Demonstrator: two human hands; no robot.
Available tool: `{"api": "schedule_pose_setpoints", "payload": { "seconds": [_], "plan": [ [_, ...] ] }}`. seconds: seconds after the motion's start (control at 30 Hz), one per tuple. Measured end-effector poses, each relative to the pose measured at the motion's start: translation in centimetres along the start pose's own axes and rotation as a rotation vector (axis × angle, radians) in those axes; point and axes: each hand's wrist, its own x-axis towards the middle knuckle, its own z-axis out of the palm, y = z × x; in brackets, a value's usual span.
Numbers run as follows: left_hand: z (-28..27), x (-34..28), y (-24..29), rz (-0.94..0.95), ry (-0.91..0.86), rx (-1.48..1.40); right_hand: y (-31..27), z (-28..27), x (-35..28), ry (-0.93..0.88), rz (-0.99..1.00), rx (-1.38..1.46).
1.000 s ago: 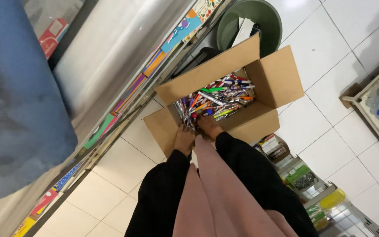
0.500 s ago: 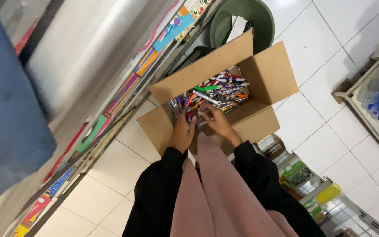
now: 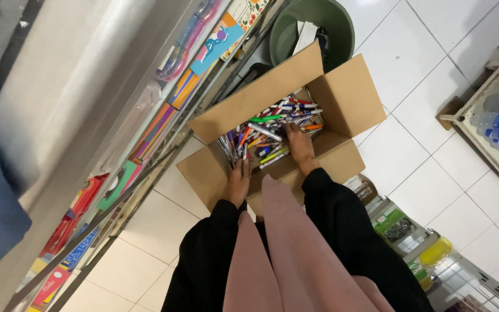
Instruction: Sorting and organizing pens and markers at a store counter.
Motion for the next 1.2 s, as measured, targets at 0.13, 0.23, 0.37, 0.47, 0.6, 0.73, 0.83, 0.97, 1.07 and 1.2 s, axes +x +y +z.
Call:
{"api": "schedule_pose_setpoints", "payload": {
  "seconds": [0.13,0.23,0.37,0.47,0.6,0.73,0.83,0.97,1.07,1.2],
  "plan": [
    [0.6,0.7,-1.2,0.088,0.016,0.021,-0.3,1.7,1.2,-0.140,0.019,-0.188],
    [0.3,0.3,-0.2,0.145,0.077,0.055,-0.1,1.1,0.9,-0.332,0.010,-0.217],
    [-1.4,-0.1,2.4,-0.064,0.104,-0.142,-2.0,-6.4,-1.3,0.016,-0.177,0.453],
    [-1.6,0.9,1.1,-0.164,0.113,-0.365,-1.4,-7.9,-3.3,0.072,-0.035,0.848],
    [-0.8,2.3,-1.1,-0.140,0.068,-0.545,-1.2,-9.6,-4.7,-0.089,0.396,0.993],
    [-1.2,0.8,5.1,-0.229,-0.041,-0.646,-0.3,-8.2,-4.8,-0.062,0.438,1.053],
    [-1.0,0.2,7.0,-0.279,-0.201,-0.794,0.3,-7.1,-5.0,0.012,0.441,1.206],
    [-1.6,-1.0,7.9,-0.248,-0.411,-1.014,0.7,-5.7,-5.0,0.033,0.485,1.386],
    [-0.9,-0.5,6.2,-0.209,-0.472,-1.073,0.2,-6.0,-5.3,0.023,0.505,1.480],
    [0.4,1.4,2.7,-0.240,-0.297,-0.938,-1.1,-7.3,-5.9,-0.017,0.507,1.339]
  ]
}}
